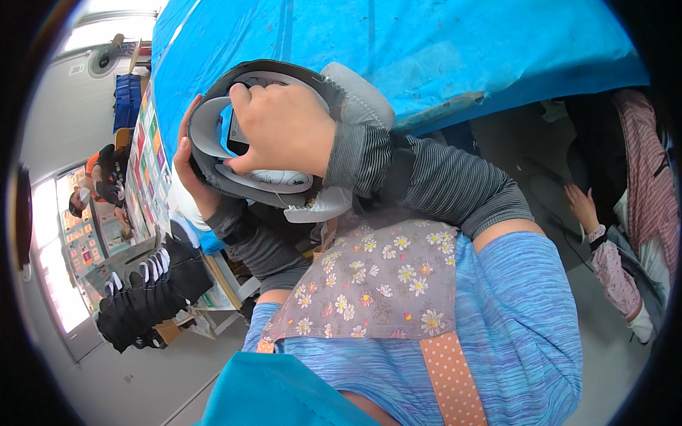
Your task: The person places a white foam insert into the heel and sole area of a black shoe upper, pressing it down with their hands to secure it. They repeat this process with another shoe upper and insert.
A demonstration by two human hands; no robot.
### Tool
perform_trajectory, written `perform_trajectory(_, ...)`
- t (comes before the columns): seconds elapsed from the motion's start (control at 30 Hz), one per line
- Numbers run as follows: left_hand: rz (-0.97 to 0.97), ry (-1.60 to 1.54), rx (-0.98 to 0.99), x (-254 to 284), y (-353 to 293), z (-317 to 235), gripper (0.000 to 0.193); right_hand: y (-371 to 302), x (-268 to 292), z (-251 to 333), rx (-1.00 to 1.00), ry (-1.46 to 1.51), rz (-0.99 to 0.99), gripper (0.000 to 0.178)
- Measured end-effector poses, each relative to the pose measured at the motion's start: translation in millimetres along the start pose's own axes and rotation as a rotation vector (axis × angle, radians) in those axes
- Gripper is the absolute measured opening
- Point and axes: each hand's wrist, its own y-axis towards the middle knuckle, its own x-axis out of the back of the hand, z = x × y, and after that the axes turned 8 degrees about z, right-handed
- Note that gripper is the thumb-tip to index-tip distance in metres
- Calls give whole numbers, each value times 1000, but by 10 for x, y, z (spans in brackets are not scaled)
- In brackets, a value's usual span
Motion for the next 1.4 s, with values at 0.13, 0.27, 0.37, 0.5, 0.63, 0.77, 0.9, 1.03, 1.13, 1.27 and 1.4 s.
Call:
perform_trajectory(0.13, -73, -11, -28, -100, -9, -2, 66, 21, -11, -11, -17, 34, -8, 72)
perform_trajectory(0.27, -29, 76, -12, 94, 34, 32, 64, 46, -7, -29, 4, 55, -21, 78)
perform_trajectory(0.37, -9, 203, -19, 220, 46, 10, 63, 65, -5, -50, 16, 66, -11, 79)
perform_trajectory(0.5, 121, 485, -133, 376, 143, -201, 54, 102, 53, -93, 39, 53, 15, 79)
perform_trajectory(0.63, 171, 794, 106, 394, 266, -475, 36, 152, 100, -74, 7, 67, 169, 81)
perform_trajectory(0.77, 216, 1178, 89, 217, 414, -571, 27, 159, 58, -112, 26, 73, 136, 75)
perform_trajectory(0.9, 251, 1309, 43, 183, 482, -558, 26, 170, 81, -119, 25, 77, 185, 75)
perform_trajectory(1.03, 236, 1441, 30, 182, 499, -523, 22, 193, 87, -131, 4, 76, 218, 84)
perform_trajectory(1.13, 220, 1478, 15, 134, 505, -513, 21, 179, 78, -155, -7, 97, 186, 85)
perform_trajectory(1.27, 170, 1521, 24, 59, 493, -514, 21, 158, 79, -164, -22, 147, 158, 83)
perform_trajectory(1.4, 167, 1525, 14, 53, 527, -528, 20, 144, 59, -165, -32, 195, 140, 83)
